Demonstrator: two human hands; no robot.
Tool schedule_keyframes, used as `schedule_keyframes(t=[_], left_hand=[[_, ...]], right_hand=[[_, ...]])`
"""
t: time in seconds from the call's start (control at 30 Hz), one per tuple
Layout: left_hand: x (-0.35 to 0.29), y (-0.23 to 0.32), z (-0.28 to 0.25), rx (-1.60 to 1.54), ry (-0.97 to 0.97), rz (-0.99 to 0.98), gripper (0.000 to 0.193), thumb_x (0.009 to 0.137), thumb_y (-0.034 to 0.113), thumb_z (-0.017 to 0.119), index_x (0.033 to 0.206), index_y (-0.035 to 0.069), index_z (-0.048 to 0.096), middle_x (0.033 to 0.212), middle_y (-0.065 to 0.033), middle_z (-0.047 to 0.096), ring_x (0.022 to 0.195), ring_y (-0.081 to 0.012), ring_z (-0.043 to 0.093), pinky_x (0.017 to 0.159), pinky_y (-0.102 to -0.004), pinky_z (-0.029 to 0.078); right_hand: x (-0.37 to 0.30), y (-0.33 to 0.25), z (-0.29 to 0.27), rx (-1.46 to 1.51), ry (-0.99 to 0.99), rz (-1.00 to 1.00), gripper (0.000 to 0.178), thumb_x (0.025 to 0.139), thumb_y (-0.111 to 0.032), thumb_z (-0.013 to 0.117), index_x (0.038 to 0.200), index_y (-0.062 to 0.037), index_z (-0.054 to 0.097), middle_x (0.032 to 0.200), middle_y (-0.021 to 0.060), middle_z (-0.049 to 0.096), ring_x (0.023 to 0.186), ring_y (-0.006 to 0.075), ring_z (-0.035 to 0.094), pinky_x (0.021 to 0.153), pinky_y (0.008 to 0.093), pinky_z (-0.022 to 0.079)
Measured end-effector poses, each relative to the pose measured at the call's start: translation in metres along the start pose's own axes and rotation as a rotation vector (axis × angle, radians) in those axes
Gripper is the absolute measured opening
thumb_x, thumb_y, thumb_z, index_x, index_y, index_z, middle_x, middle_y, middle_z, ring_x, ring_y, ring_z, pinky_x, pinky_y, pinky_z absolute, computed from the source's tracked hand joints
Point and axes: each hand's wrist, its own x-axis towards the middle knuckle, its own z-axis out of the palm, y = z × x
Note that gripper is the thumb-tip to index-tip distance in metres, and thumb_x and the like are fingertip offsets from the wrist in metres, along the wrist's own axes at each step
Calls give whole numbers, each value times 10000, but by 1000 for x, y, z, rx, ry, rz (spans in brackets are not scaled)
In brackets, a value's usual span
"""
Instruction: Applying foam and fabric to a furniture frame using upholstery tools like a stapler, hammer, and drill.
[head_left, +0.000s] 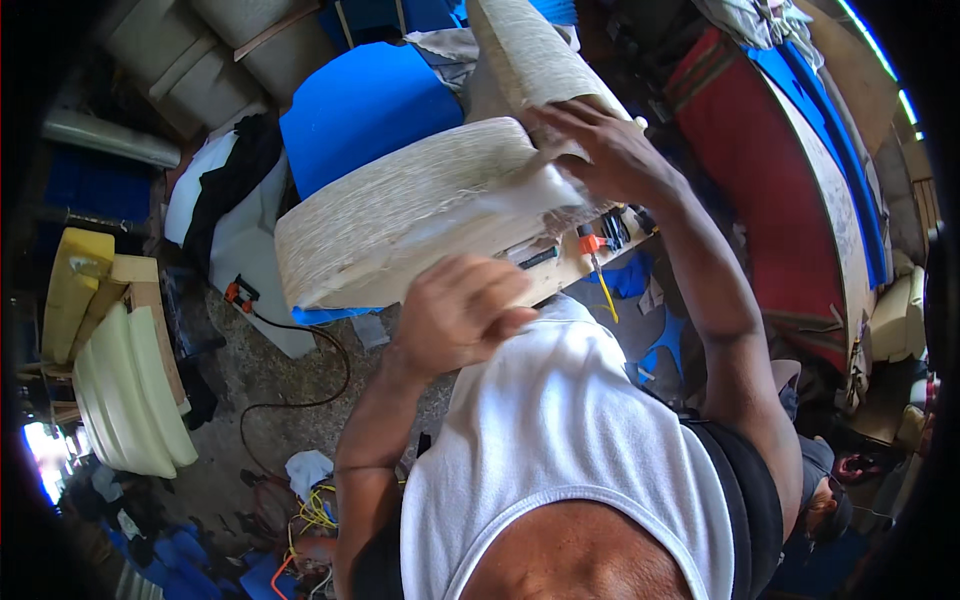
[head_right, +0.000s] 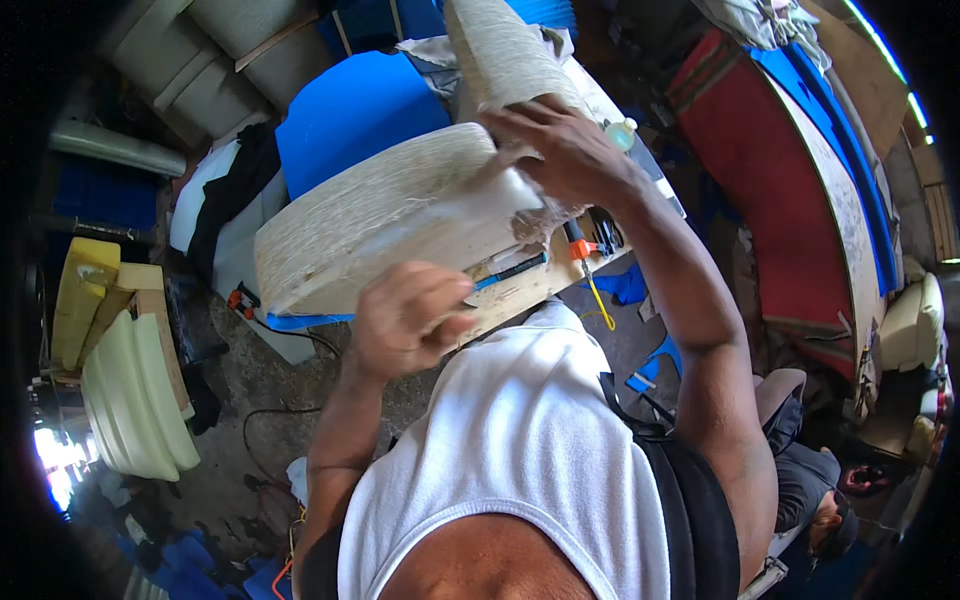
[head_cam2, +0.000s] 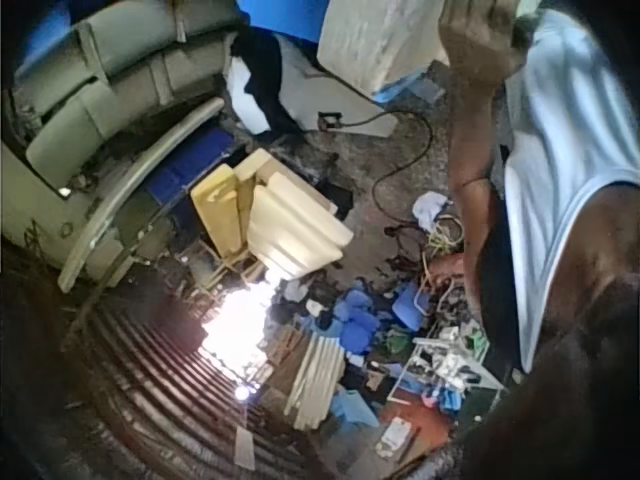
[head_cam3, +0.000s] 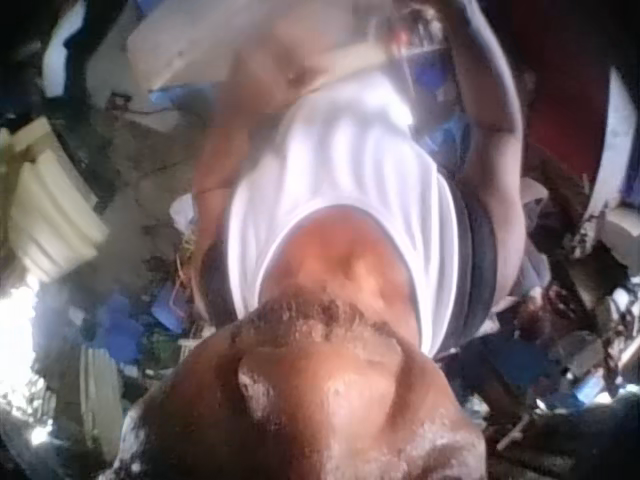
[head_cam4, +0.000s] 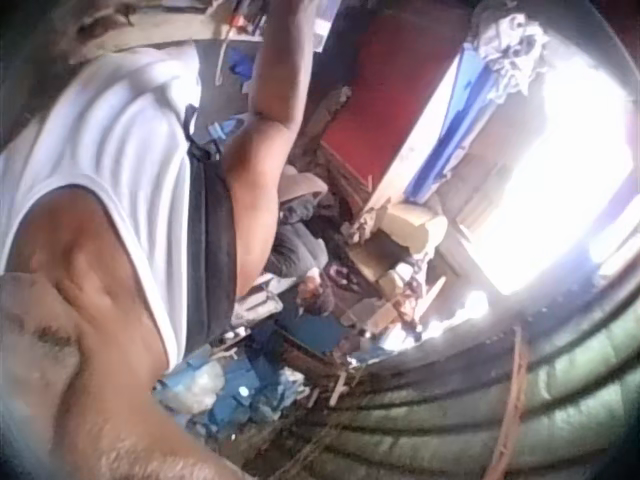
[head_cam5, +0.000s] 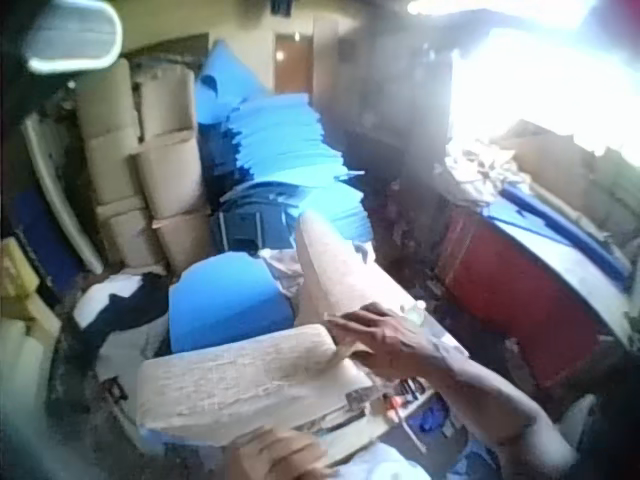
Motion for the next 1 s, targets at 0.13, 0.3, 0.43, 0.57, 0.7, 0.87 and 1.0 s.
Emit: schedule_keyframes(t=[0.13, 0.3, 0.43, 0.57, 0.7, 0.87, 1.0], left_hand=[[26, 2, 52, 32, -300, 10, 240, 869, 259, 752, 1008, 80, 670, 942, -81, 696, 841, -278, 680, 744, -395, 557], [7, -11, 78, 224, -153, -323, 209, 846, 199, 767, 994, 75, 688, 920, -102, 694, 828, -308, 679, 727, -411, 554], [24, -1, 103, 410, -174, -159, 237, 823, 195, 770, 999, 81, 661, 938, -57, 685, 827, -265, 663, 694, -394, 528], [1, -19, 124, 746, 224, 5, 288, 915, 292, 712, 1124, 117, 618, 1145, -84, 628, 1038, -261, 581, 880, -442, 461], [25, -42, 125, 819, 560, -84, 436, 1020, 521, 450, 1156, 120, 555, 1221, -101, 596, 1191, -271, 494, 1036, -473, 348], [20, -65, 119, 1097, 334, -120, 562, 1030, 616, 296, 1184, 121, 513, 1236, -96, 604, 1214, -277, 494, 1112, -512, 233], [19, -71, 112, 1132, 312, -158, 568, 1040, 615, 247, 1180, 134, 515, 1226, -84, 627, 1218, -269, 496, 1113, -515, 226]], right_hand=[[10, 40, 20, 90, -118, 7, 169, 897, -136, 676, 1040, -73, 740, 1023, 114, 734, 929, 290, 704, 789, 405, 548], [2, 58, 16, 334, -171, 37, 182, 935, -178, 669, 1030, -32, 720, 891, 130, 742, 807, 304, 720, 743, 411, 563], [12, 43, 7, 105, -215, -187, 305, 943, -330, 654, 929, -29, 700, 842, 134, 731, 825, 296, 728, 736, 425, 561], [2, 38, 17, -25, -192, -400, 199, 896, -247, 625, 885, -70, 715, 859, 146, 732, 830, 321, 729, 739, 480, 547], [-35, 20, 23, 118, -369, -188, 165, 881, -179, 580, 855, -67, 698, 822, 119, 724, 785, 304, 720, 628, 437, 548], [-42, 32, 45, 308, -24, -112, 196, 851, -242, 643, 785, -61, 604, 727, 110, 664, 727, 309, 686, 625, 454, 529], [-35, 46, 48, 512, -28, -196, 214, 815, -249, 691, 777, -65, 590, 697, 106, 621, 702, 306, 665, 605, 452, 505]])
